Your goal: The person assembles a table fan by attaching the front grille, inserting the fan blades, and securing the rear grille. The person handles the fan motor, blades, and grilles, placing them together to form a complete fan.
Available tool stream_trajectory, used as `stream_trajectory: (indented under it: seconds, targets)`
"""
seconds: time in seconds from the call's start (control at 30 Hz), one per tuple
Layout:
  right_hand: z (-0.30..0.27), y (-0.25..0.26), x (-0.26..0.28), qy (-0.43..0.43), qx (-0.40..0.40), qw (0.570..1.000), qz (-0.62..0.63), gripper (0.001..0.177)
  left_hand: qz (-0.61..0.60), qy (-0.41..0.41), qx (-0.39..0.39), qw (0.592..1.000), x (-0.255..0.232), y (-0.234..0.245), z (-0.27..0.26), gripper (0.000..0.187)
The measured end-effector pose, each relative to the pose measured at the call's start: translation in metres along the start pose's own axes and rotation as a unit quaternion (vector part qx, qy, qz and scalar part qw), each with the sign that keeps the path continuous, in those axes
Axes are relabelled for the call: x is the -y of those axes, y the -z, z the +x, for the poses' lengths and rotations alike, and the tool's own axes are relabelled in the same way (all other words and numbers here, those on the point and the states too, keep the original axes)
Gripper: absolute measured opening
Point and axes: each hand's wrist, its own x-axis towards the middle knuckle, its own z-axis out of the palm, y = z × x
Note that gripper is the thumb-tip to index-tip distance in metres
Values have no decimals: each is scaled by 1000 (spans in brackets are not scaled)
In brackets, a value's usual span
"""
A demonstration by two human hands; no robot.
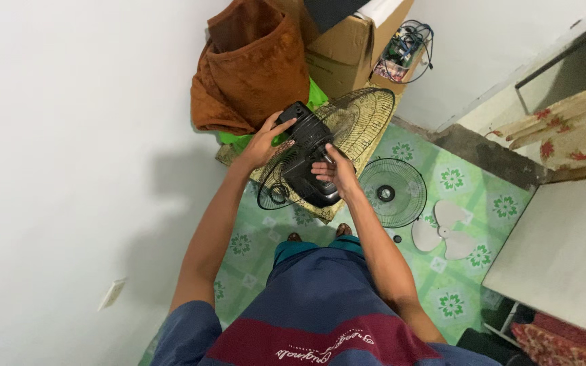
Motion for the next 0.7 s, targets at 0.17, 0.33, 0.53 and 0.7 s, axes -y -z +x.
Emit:
stream_trajectory:
  seconds: [0.17,0.33,0.53,0.7]
  targets:
    - [-4,-7,3,115,-60,988,-81,58,-26,-63,-27,997,9,-3,-3,79]
    - [-20,-18,4,380,-150,840,-357,44,24,-71,-69,995,19,-10,0,61]
    - [-32,-26,3,386,-141,787,-459,43,5,-75,-84,994,32,-19,5,57]
    - [-38,-29,1,490,-144,691,-511,47,1,-31,-55,998,24,-13,-2,60]
